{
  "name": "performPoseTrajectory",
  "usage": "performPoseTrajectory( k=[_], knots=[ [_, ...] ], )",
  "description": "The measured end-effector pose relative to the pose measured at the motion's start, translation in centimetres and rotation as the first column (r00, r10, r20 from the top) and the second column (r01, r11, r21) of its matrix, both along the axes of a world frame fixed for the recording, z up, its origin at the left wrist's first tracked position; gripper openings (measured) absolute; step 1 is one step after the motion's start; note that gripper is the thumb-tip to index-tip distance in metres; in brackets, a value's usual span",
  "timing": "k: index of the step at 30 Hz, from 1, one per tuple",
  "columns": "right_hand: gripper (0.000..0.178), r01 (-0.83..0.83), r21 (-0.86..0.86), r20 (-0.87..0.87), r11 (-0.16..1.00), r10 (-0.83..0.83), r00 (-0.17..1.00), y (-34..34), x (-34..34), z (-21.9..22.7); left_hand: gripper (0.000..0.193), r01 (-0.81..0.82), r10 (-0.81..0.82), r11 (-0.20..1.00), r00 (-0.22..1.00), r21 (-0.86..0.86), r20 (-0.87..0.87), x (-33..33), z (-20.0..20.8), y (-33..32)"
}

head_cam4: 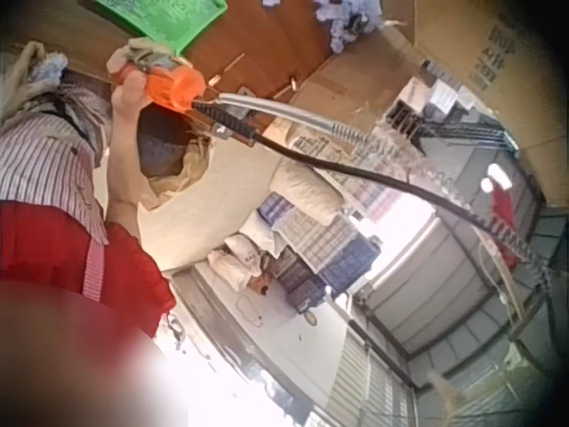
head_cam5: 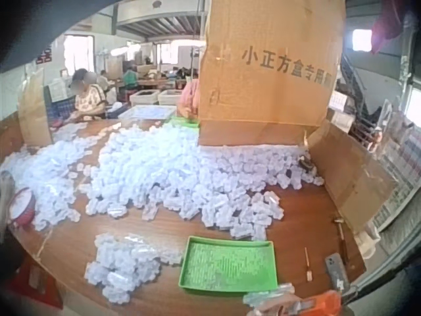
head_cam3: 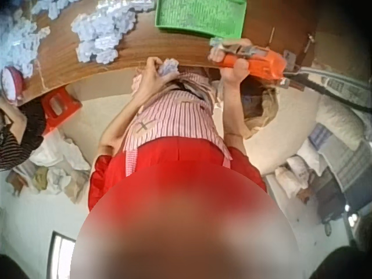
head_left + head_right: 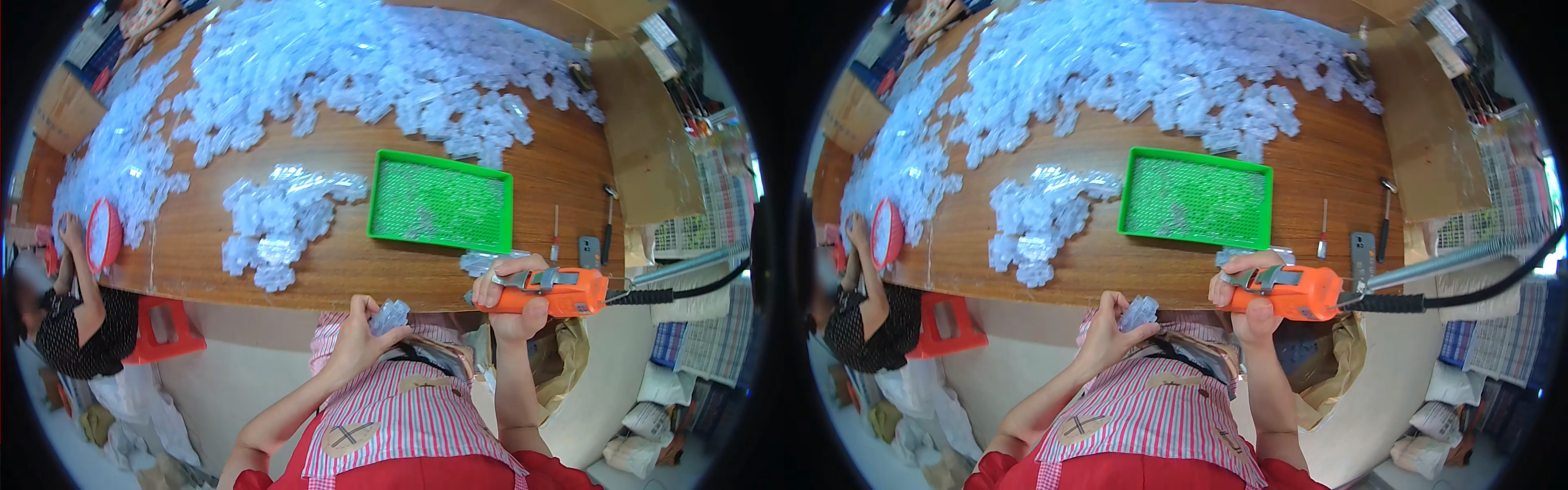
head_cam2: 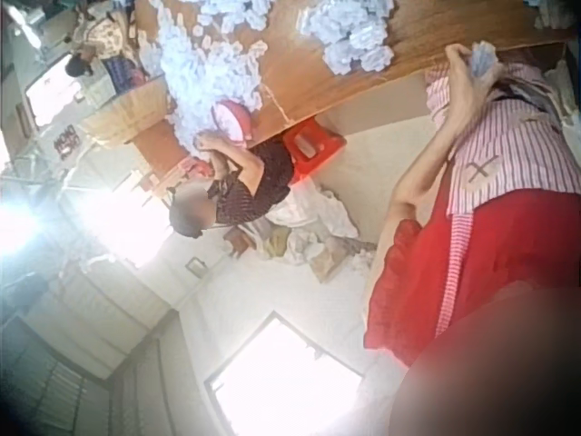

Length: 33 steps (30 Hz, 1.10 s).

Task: The person fastens plastic parts using an electric tool, aligns them in a row on the table, and inserts small metal components into each part by hand.

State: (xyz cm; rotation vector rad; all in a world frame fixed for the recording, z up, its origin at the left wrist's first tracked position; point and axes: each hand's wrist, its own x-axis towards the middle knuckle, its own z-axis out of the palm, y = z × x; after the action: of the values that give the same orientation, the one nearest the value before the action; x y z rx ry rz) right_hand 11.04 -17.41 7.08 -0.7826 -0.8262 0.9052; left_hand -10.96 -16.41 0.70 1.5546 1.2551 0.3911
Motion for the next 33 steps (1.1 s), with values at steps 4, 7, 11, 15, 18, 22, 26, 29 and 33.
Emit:
performPoseTrajectory(
  k=[4, 7, 11, 15, 18, 22, 26, 29, 33],
  knots=[
    [0.067, -0.143, -0.039, -0.018, 0.989, 0.143, 0.99, 0.9, -3.9, -1.0, 0.051, -0.057, 0.207, 0.908, 0.922, -0.416, 0.326, -2.2, -2.2, -3.1],
    [0.065, -0.227, -0.04, -0.039, 0.973, 0.226, 0.973, 1.3, -6.4, -2.1, 0.038, -0.055, 0.391, 0.756, 0.837, -0.652, 0.383, -2.1, -2.6, -3.1],
    [0.067, -0.283, -0.072, 0.076, 0.956, 0.289, 0.954, 2.0, -8.3, -3.1, 0.031, 0.02, 0.581, 0.648, 0.633, -0.761, 0.512, -2.6, -4.3, -3.0],
    [0.066, -0.326, -0.081, 0.08, 0.942, 0.332, 0.94, 2.3, -9.4, -4.0, 0.033, 0.059, 0.443, 0.748, 0.696, -0.661, 0.564, -3.2, -5.4, -3.0],
    [0.066, -0.323, -0.077, 0.088, 0.943, 0.329, 0.94, 2.2, -9.7, -4.2, 0.033, 0.028, 0.471, 0.75, 0.679, -0.661, 0.563, -2.8, -5.6, -3.2],
    [0.065, -0.343, -0.08, 0.11, 0.936, 0.35, 0.93, 2.4, -10.0, -4.3, 0.033, 0.008, 0.512, 0.723, 0.665, -0.691, 0.544, -2.6, -5.8, -3.6],
    [0.064, -0.364, -0.119, 0.116, 0.924, 0.377, 0.919, 2.3, -10.2, -4.8, 0.033, 0.032, 0.485, 0.718, 0.693, -0.695, 0.533, -2.6, -6.1, -3.6],
    [0.061, -0.38, -0.084, 0.133, 0.921, 0.388, 0.912, 2.2, -10.3, -5.1, 0.032, 0.015, 0.477, 0.734, 0.7, -0.679, 0.531, -2.4, -6.3, -3.8],
    [0.057, -0.406, -0.027, 0.189, 0.914, 0.403, 0.895, 2.3, -10.5, -5.5, 0.031, -0.069, 0.411, 0.831, 0.744, -0.552, 0.526, -2.4, -5.4, -3.5]
  ],
)
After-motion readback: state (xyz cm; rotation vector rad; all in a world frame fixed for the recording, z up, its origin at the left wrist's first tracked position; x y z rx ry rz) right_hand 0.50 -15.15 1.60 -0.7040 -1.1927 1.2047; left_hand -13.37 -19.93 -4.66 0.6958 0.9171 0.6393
